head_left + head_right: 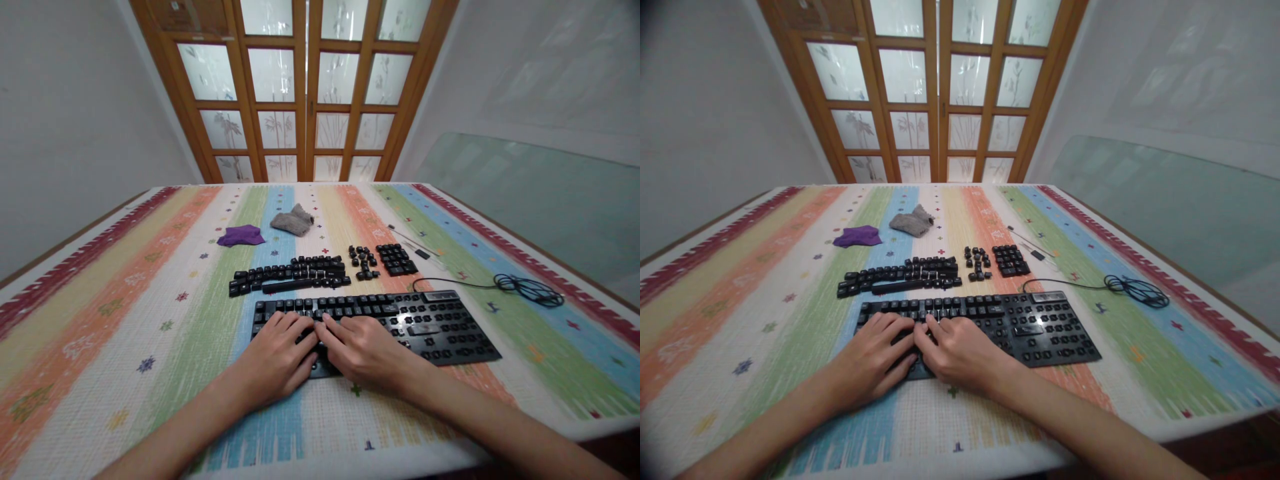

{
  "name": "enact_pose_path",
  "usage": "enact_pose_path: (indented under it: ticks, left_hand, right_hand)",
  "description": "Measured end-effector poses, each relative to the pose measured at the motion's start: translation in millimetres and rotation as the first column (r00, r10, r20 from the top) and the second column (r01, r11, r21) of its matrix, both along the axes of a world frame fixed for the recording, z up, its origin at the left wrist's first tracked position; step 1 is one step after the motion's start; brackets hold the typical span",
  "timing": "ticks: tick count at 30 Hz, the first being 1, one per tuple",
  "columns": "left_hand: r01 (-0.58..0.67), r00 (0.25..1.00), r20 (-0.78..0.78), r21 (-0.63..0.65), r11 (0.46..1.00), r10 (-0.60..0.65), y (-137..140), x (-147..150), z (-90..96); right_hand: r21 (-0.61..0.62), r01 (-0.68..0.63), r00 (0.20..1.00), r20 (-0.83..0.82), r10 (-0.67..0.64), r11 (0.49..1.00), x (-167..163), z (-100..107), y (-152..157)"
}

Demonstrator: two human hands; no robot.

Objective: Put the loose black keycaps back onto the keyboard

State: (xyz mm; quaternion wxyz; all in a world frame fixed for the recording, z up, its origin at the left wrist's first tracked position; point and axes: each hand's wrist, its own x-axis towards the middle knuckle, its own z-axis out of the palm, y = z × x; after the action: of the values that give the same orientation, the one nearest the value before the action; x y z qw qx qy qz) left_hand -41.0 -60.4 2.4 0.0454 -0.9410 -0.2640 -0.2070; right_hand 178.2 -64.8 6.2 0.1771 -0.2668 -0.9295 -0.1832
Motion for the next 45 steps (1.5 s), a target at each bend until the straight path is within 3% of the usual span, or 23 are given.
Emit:
enact_pose_path:
  ticks: [5, 11, 14, 19, 24, 27, 30, 37, 45]
  left_hand:
    - [0.008, 1.0, -0.017, 0.02, 1.0, -0.007, -0.4, 0.8, 3.0]
    - [-0.018, 0.999, -0.048, 0.015, 1.0, 0.019, -5.0, 4.6, -0.7]
    - [-0.022, 0.999, -0.044, 0.039, 0.999, 0.023, -7.0, 4.5, -5.8]
    - [-0.004, 1.0, -0.025, 0.074, 0.997, 0.006, -8.0, 1.0, -8.7]
    - [0.002, 1.0, 0.0, 0.059, 0.998, -0.002, -8.0, -1.0, -6.1]
    - [0.022, 1.0, 0.003, 0.039, 0.999, -0.022, -6.5, -2.6, -6.3]
    - [0.036, 0.999, 0.0, 0.003, 0.999, -0.036, -4.8, -4.7, -7.6]
    - [0.049, 0.999, 0.002, -0.023, 0.999, -0.049, -4.4, -7.7, -7.8]
    - [0.073, 0.997, 0.026, -0.027, 0.997, -0.072, -3.3, -12.1, -7.6]
  right_hand:
    - [0.036, 0.002, 1.0, 0.028, -0.004, 0.999, -3.5, 0.5, -2.2]
    - [-0.112, 0.035, 0.996, 0.085, -0.026, 0.993, -2.4, 5.3, -0.7]
    - [-0.122, 0.041, 0.994, 0.101, -0.028, 0.992, 0.8, 3.0, -3.4]
    - [-0.155, 0.03, 1.0, -0.005, -0.031, 0.987, 8.6, 13.4, 3.7]
    - [-0.163, 0.033, 0.978, -0.199, -0.066, 0.986, 21.2, 37.9, 38.0]
    - [-0.291, 0.038, 0.95, -0.287, -0.125, 0.956, 23.3, 47.2, 66.9]
    - [-0.443, 0.064, 0.938, -0.278, -0.205, 0.894, 14.8, 50.5, 98.0]
    - [-0.483, 0.055, 0.957, -0.225, -0.185, 0.874, -25.2, 38.4, 158.0]
    - [-0.514, 0.058, 0.978, -0.141, -0.152, 0.856, -43.7, 20.0, 184.9]
